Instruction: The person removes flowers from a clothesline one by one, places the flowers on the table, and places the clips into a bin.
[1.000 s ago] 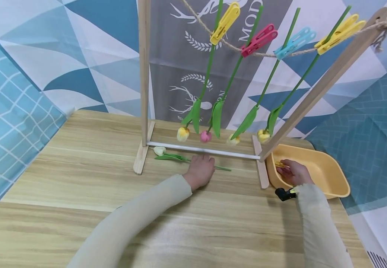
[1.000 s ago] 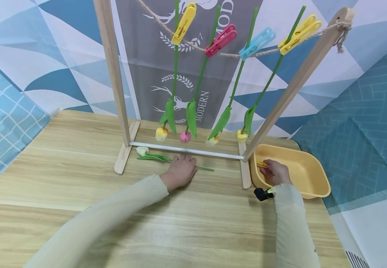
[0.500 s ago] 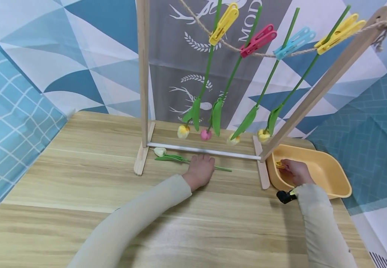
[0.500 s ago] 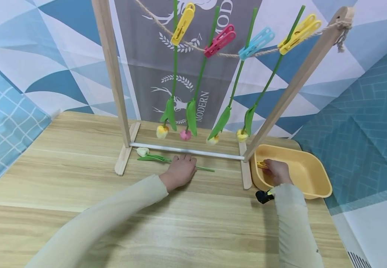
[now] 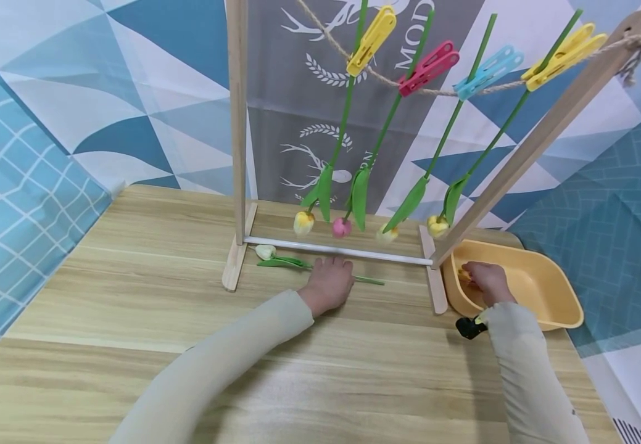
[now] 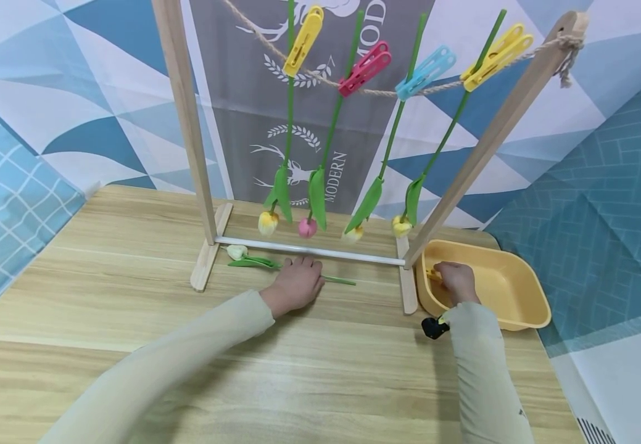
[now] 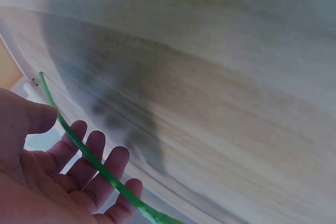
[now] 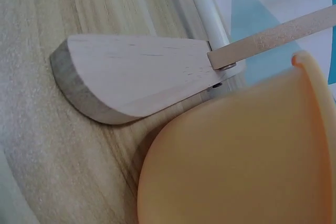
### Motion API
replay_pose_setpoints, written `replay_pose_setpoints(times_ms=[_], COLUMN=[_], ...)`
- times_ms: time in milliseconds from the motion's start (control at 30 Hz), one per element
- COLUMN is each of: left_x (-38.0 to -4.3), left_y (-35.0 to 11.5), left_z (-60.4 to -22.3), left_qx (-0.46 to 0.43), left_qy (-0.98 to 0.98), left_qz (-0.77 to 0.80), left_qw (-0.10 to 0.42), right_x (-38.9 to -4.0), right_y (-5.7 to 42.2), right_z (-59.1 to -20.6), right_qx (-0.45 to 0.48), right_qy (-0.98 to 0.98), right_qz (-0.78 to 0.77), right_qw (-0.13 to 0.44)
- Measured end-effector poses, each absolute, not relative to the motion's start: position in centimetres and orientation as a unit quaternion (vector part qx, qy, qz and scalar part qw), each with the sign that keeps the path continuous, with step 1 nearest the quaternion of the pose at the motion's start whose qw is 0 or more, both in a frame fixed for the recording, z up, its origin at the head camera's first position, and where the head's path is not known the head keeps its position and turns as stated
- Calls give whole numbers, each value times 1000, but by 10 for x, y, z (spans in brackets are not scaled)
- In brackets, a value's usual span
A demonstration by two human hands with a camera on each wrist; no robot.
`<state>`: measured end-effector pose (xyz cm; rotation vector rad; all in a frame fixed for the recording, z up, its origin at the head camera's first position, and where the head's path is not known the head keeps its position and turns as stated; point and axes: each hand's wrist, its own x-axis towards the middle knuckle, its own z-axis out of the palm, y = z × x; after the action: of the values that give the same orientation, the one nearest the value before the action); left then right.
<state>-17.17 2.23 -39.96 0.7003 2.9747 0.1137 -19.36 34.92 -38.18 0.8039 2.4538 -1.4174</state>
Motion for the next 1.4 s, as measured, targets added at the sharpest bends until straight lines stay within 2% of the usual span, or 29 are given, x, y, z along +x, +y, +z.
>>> replay_pose_setpoints(times_ms=[367,767,1400], left_x=[-176,-177,-167], left_y=[10,-7,-38], left_z=[-392,-388,-373], left_qx=[208,187,165], left_qy=[971,972,956], left_qz=[109,141,241], left_qw=[54,-7,-20], right_x=[-180,-174,-158], right_y=[342,327,290], right_z=[-360,-337,-304], right_qx=[220,183,111], right_qy=[838,856,879], right_qz=[-490,-475,-460], right_qw=[90,89,63])
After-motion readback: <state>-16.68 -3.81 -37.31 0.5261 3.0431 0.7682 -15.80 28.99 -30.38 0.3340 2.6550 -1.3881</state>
